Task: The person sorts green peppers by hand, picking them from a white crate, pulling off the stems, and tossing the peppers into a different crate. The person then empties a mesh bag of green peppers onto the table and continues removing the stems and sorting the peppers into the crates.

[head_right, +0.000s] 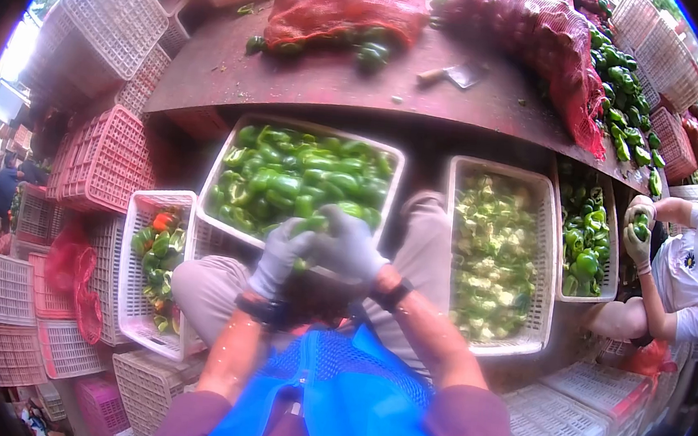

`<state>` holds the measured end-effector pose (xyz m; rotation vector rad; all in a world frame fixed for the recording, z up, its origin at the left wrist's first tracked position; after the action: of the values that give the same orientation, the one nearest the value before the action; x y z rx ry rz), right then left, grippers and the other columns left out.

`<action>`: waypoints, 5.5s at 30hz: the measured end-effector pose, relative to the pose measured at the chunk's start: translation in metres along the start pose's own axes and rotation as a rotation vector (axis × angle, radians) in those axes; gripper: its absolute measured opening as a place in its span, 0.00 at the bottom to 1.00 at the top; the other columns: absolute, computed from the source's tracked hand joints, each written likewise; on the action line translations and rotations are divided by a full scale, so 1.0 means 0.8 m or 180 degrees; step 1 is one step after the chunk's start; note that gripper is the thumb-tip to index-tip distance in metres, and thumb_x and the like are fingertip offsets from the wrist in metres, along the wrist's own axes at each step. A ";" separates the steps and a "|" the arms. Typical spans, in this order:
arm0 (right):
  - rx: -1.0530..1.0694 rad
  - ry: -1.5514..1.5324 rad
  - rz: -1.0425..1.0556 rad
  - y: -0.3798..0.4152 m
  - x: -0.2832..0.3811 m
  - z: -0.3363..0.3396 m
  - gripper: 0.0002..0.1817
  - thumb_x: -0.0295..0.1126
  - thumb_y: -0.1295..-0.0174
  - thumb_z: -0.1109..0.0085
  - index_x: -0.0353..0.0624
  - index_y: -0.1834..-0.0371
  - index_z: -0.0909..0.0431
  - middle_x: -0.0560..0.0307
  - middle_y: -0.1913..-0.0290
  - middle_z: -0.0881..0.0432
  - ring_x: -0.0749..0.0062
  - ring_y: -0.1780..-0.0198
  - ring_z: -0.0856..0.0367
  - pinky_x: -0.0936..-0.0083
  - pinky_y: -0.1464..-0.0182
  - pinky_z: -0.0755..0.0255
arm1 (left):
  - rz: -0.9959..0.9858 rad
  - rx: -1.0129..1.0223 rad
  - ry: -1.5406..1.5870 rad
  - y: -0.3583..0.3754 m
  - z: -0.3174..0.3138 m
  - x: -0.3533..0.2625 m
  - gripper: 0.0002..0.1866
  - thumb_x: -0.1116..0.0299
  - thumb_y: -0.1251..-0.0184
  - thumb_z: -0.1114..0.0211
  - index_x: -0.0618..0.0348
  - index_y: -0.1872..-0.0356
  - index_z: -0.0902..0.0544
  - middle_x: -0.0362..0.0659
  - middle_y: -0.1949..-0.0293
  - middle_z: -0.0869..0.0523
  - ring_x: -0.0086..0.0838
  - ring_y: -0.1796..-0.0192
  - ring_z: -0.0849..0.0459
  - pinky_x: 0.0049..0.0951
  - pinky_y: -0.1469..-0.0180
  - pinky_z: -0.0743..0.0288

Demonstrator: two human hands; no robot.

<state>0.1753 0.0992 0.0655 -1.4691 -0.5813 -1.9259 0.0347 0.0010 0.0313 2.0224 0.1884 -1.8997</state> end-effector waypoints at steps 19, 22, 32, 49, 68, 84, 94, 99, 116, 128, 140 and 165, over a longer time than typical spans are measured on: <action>0.0812 -0.0292 -0.0554 -0.028 -0.095 -0.002 0.18 0.36 0.30 0.39 0.44 0.40 0.23 0.65 0.69 0.19 0.85 0.72 0.24 0.82 0.71 0.30 | -0.0174 0.0159 -0.1525 -0.043 0.020 0.051 0.19 0.54 0.27 0.40 0.62 0.50 0.23 0.60 0.58 0.15 0.55 0.52 0.16 0.46 0.52 0.23; 0.0316 0.0858 -0.0144 -0.022 -0.068 -0.010 0.15 0.33 0.34 0.38 0.38 0.49 0.24 0.46 0.67 0.15 0.66 0.68 0.14 0.67 0.66 0.23 | -0.0189 -0.0288 -0.1880 -0.034 -0.002 0.022 0.18 0.56 0.29 0.38 0.62 0.52 0.23 0.62 0.60 0.15 0.57 0.53 0.16 0.45 0.53 0.23; -0.0815 -0.2150 -0.1007 -0.047 -0.042 0.051 0.10 0.34 0.26 0.46 0.43 0.47 0.28 0.65 0.65 0.21 0.86 0.72 0.25 0.90 0.77 0.34 | -0.0589 -0.1118 -0.1082 -0.097 0.055 -0.036 0.17 0.61 0.26 0.38 0.68 0.51 0.20 0.46 0.61 0.14 0.27 0.59 0.18 0.30 0.54 0.24; -0.0073 -0.0199 -0.0326 -0.195 -0.097 -0.025 0.15 0.34 0.28 0.45 0.47 0.41 0.31 0.50 0.66 0.16 0.60 0.63 0.14 0.66 0.62 0.23 | 0.0590 0.0544 0.0528 -0.190 0.077 -0.014 0.17 0.69 0.33 0.33 0.59 0.44 0.19 0.35 0.56 0.14 0.16 0.57 0.18 0.21 0.53 0.23; 0.0400 0.4179 -0.1839 -0.120 -0.111 0.294 0.27 0.42 0.40 0.36 0.50 0.37 0.26 0.40 0.43 0.19 0.44 0.46 0.17 0.53 0.45 0.24 | -0.0227 0.0138 -0.4990 -0.288 0.114 0.066 0.45 0.43 0.36 0.36 0.39 0.21 0.44 0.51 0.23 0.41 0.53 0.28 0.36 0.52 0.26 0.47; -0.0609 0.0497 -0.0711 -0.487 -0.092 0.170 0.43 0.44 0.54 0.22 0.42 0.34 0.31 0.40 0.42 0.22 0.56 0.40 0.21 0.67 0.38 0.26 | 0.0177 0.0429 -0.4829 -0.318 0.119 0.068 0.44 0.44 0.36 0.35 0.38 0.21 0.43 0.51 0.21 0.43 0.50 0.32 0.31 0.52 0.28 0.42; 0.0414 -0.0567 0.0660 -0.187 0.010 0.021 0.36 0.36 0.42 0.33 0.42 0.30 0.36 0.51 0.39 0.27 0.64 0.36 0.28 0.67 0.32 0.34 | 0.0760 0.0370 0.1954 -0.159 0.049 -0.066 0.29 0.47 0.27 0.38 0.45 0.30 0.30 0.41 0.43 0.18 0.23 0.54 0.14 0.30 0.58 0.17; -0.0226 0.0799 0.1265 -0.107 0.011 -0.031 0.19 0.36 0.43 0.34 0.42 0.49 0.18 0.45 0.52 0.18 0.49 0.49 0.17 0.62 0.47 0.23 | 0.0740 -0.0183 0.2994 -0.074 0.010 0.027 0.21 0.47 0.26 0.44 0.45 0.41 0.22 0.37 0.51 0.17 0.25 0.53 0.15 0.33 0.55 0.17; -0.0725 -0.0887 -0.0656 -0.116 -0.069 -0.108 0.15 0.41 0.31 0.42 0.39 0.59 0.17 0.62 0.67 0.17 0.78 0.67 0.24 0.77 0.61 0.27 | 0.0019 -0.1001 0.1395 -0.013 0.047 0.055 0.21 0.72 0.37 0.37 0.60 0.41 0.21 0.39 0.55 0.18 0.23 0.55 0.22 0.24 0.49 0.25; -0.0223 -0.3942 -0.1123 -0.159 -0.037 -0.043 0.16 0.46 0.28 0.46 0.44 0.54 0.20 0.53 0.64 0.15 0.63 0.65 0.15 0.64 0.58 0.17 | -0.0346 -0.2210 -0.1433 -0.059 0.209 0.050 0.27 0.68 0.41 0.30 0.56 0.39 0.24 0.47 0.47 0.18 0.36 0.47 0.19 0.30 0.42 0.25; -0.0700 -0.3927 -0.0802 -0.135 -0.047 -0.089 0.19 0.50 0.24 0.51 0.48 0.46 0.24 0.58 0.58 0.17 0.69 0.57 0.15 0.72 0.63 0.18 | -0.0462 -0.2102 -0.2621 -0.063 0.165 0.065 0.26 0.48 0.30 0.37 0.49 0.37 0.22 0.53 0.38 0.23 0.47 0.42 0.20 0.51 0.39 0.27; -0.1212 0.0938 0.0696 -0.244 -0.024 -0.055 0.20 0.39 0.34 0.40 0.39 0.44 0.23 0.39 0.48 0.20 0.45 0.46 0.21 0.61 0.43 0.28 | -0.0460 -0.0974 -0.1256 -0.010 0.090 -0.037 0.43 0.75 0.45 0.29 0.56 0.26 0.38 0.46 0.58 0.16 0.33 0.58 0.18 0.32 0.50 0.22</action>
<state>0.0087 0.2098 0.0410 -1.3618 0.0824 -2.0964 -0.0382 -0.0119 0.0567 1.4412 0.4969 -2.1596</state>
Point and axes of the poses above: each hand's wrist, its own y-axis away from the middle knuckle, its own z-axis out of the back of the hand, x = y × z, the point moved 2 cm from there along -y, towards the middle knuckle
